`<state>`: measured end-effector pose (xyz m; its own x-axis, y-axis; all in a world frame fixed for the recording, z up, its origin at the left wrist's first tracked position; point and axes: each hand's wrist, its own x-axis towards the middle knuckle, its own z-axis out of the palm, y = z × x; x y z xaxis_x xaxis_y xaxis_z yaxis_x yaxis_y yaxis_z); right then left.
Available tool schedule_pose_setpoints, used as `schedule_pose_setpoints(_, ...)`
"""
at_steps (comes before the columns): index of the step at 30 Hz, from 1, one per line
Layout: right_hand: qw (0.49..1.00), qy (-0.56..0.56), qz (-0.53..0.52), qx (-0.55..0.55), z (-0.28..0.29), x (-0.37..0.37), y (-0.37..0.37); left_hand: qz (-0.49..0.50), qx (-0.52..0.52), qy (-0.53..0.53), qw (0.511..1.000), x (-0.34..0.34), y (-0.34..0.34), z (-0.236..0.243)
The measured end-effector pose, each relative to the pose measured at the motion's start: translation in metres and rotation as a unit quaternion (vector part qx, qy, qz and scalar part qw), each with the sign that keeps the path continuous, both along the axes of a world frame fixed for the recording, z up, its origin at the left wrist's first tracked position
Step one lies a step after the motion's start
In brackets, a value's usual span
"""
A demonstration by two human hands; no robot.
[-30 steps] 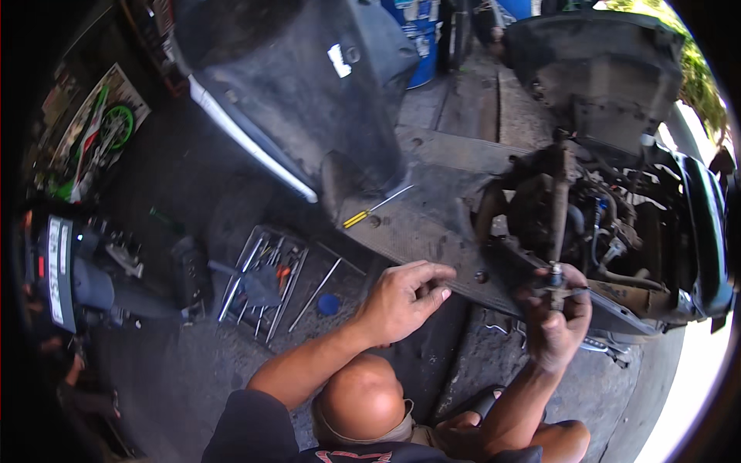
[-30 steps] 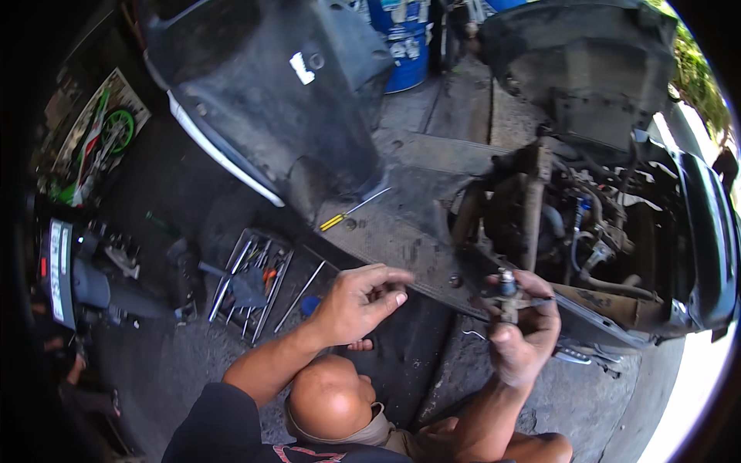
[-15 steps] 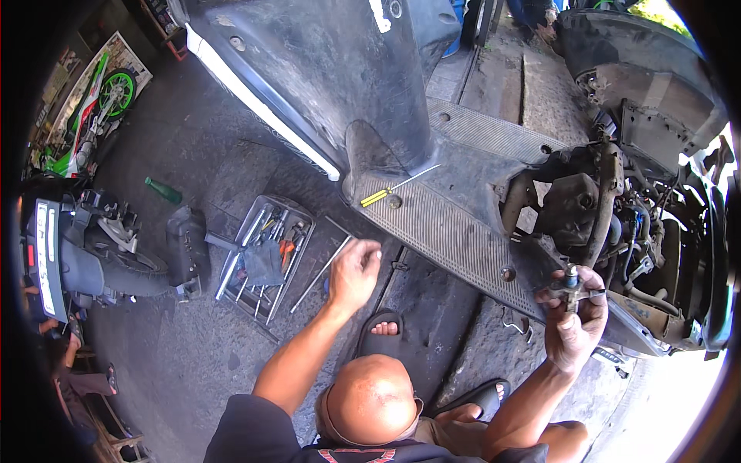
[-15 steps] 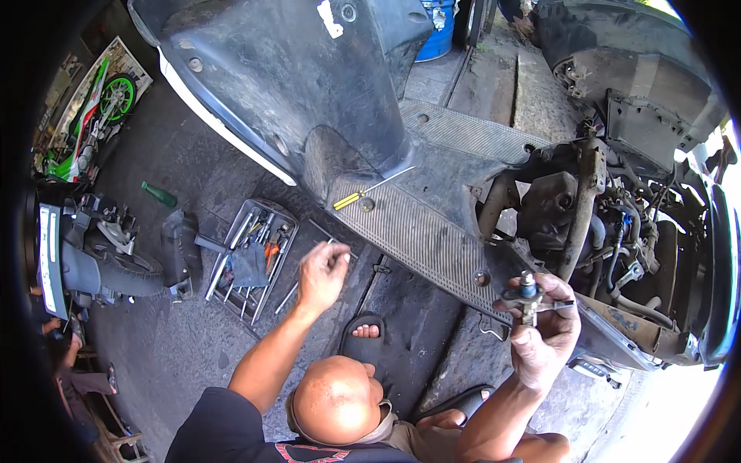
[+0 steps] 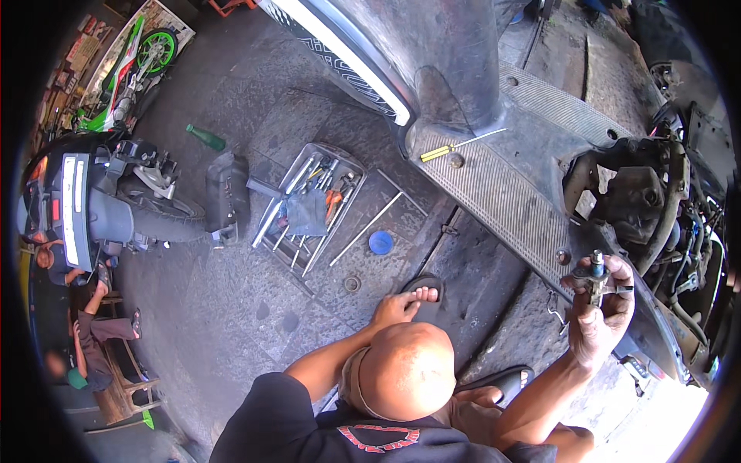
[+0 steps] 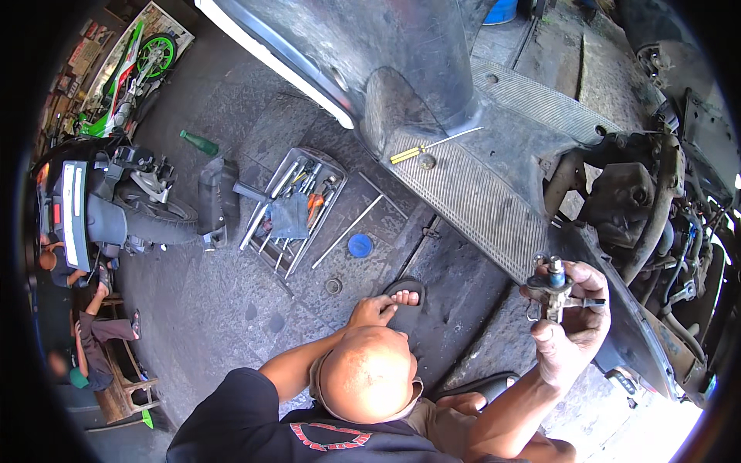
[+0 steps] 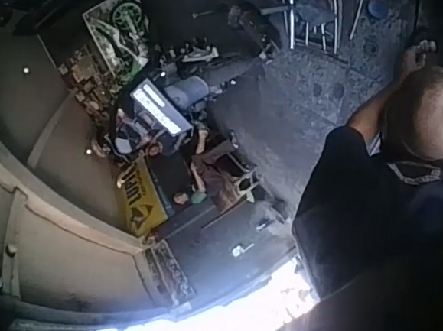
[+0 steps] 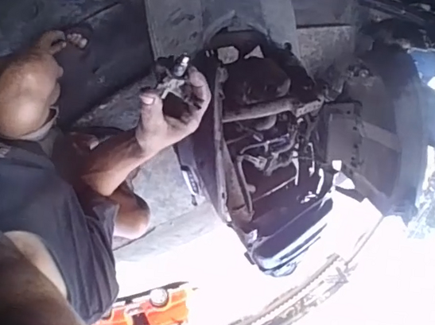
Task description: Repairing and adjusting motorcycle engine components, including the carburetor and fuel lines.
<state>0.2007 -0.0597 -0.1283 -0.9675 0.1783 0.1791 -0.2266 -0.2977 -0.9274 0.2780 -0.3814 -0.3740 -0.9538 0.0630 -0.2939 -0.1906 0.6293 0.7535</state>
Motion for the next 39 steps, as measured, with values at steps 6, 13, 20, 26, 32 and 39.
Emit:
schedule_pose_setpoints(6,0.999,-0.014,0.035,0.012,-0.002,-0.008,-0.008,0.055,-0.073,-0.066,0.994,0.027,-0.04,-0.02)
schedule_pose_setpoints(13,0.999,-0.026,0.033,0.008,-0.002,-0.01,-0.007,0.139,-0.133,0.014,0.981,0.031,-0.056,-0.027)
schedule_pose_setpoints(20,0.999,-0.014,0.041,-0.033,0.004,-0.015,-0.009,0.097,-0.117,-0.039,0.988,0.022,-0.042,-0.021)
schedule_pose_setpoints(26,0.998,-0.019,0.057,-0.038,0.004,-0.02,-0.009,0.101,-0.104,-0.063,0.987,0.024,-0.031,-0.015)
schedule_pose_setpoints(32,0.995,-0.027,0.077,-0.055,0.002,-0.024,-0.004,0.073,-0.127,-0.076,0.986,0.035,-0.028,-0.008)
schedule_pose_setpoints(39,0.99,-0.031,0.103,-0.092,-0.007,-0.027,-0.012,0.083,-0.089,-0.064,0.99,0.04,-0.029,-0.015)
